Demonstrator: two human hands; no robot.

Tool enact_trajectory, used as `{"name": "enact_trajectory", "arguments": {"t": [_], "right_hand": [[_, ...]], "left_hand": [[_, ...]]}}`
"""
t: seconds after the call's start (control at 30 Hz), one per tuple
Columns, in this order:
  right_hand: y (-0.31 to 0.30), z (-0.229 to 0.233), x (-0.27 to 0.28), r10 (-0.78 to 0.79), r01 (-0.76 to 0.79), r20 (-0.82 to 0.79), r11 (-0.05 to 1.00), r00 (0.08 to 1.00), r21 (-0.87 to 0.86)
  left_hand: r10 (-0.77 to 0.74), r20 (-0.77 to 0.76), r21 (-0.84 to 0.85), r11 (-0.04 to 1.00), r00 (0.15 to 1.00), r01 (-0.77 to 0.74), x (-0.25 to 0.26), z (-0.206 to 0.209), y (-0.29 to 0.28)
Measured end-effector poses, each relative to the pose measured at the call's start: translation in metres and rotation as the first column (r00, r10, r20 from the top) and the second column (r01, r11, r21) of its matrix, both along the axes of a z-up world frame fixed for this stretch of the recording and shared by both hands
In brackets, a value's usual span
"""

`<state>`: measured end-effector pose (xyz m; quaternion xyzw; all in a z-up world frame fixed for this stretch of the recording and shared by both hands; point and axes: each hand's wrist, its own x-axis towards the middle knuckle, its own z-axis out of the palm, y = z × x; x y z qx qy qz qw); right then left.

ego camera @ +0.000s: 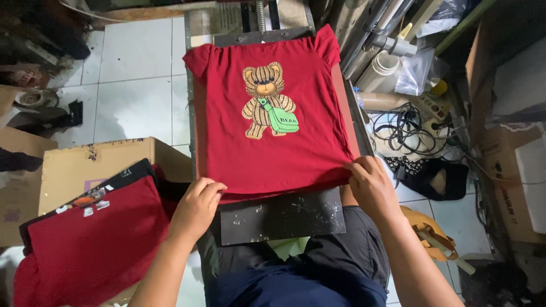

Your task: The person folds a red t-shirt with a teddy bear graphic on a reddish work surface. They smooth the fabric, fold the sleeves and bottom, and then fold the shirt in half. The person then places the folded shirt into a cardboard box and briefly handles another red shirt with a different graphic.

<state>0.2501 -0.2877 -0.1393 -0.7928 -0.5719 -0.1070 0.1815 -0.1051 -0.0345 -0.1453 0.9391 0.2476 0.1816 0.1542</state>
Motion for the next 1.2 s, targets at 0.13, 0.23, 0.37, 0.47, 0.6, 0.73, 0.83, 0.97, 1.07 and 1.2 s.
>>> {"name": "enact_trajectory", "arguments": {"t": [0.13, 0.23, 0.37, 0.47, 0.6, 0.73, 0.83, 0.97, 1.07, 1.2], "right_hand": [[-0.012, -0.008, 0.002, -0.069, 0.070, -0.053, 0.997, 0.996, 0.020], [-0.019, -0.010, 0.001, -0.111, 0.113, -0.134, 0.994, 0.985, 0.006], [-0.029, 0.000, -0.007, -0.127, 0.137, -0.213, 0.990, 0.969, 0.034], [-0.034, 0.002, -0.006, -0.071, 0.083, -0.275, 0.996, 0.959, 0.033], [-0.036, 0.009, -0.006, 0.037, -0.020, -0.307, 0.998, 0.951, 0.059], [-0.042, 0.004, -0.003, -0.020, 0.013, -0.362, 1.000, 0.932, -0.019], [-0.041, 0.012, -0.003, 0.026, -0.037, -0.366, 0.999, 0.930, -0.025], [-0.036, 0.036, -0.004, 0.087, -0.089, -0.304, 0.996, 0.949, 0.008], [-0.021, 0.047, -0.001, 0.064, -0.058, -0.325, 0.998, 0.944, 0.028], [0.043, 0.011, 0.002, 0.047, 0.006, -0.220, 0.972, 0.974, 0.236]], "left_hand": [[0.048, -0.011, 0.027, 0.999, 0.999, -0.048, -0.011, 0.005, 0.007], [0.150, -0.039, -0.003, 0.989, 0.988, -0.150, -0.021, 0.003, 0.007], [0.102, -0.023, 0.023, 0.995, 0.994, -0.102, -0.030, 0.006, -0.004], [0.066, -0.024, -0.031, 0.997, 0.998, -0.066, -0.030, 0.009, -0.010], [0.036, -0.016, -0.109, 0.993, 0.999, -0.037, -0.030, 0.018, -0.013], [0.004, -0.014, -0.101, 0.995, 1.000, -0.006, -0.033, 0.028, -0.011], [-0.032, 0.015, -0.122, 0.992, 0.999, 0.033, -0.034, 0.027, -0.010], [-0.044, -0.044, -0.137, 0.990, 0.998, 0.037, -0.031, 0.037, -0.013], [-0.005, -0.214, -0.278, 0.959, 0.977, -0.056, -0.013, 0.058, -0.007], [-0.006, 0.057, -0.182, 0.983, 0.998, 0.016, 0.045, 0.069, 0.001]]}}
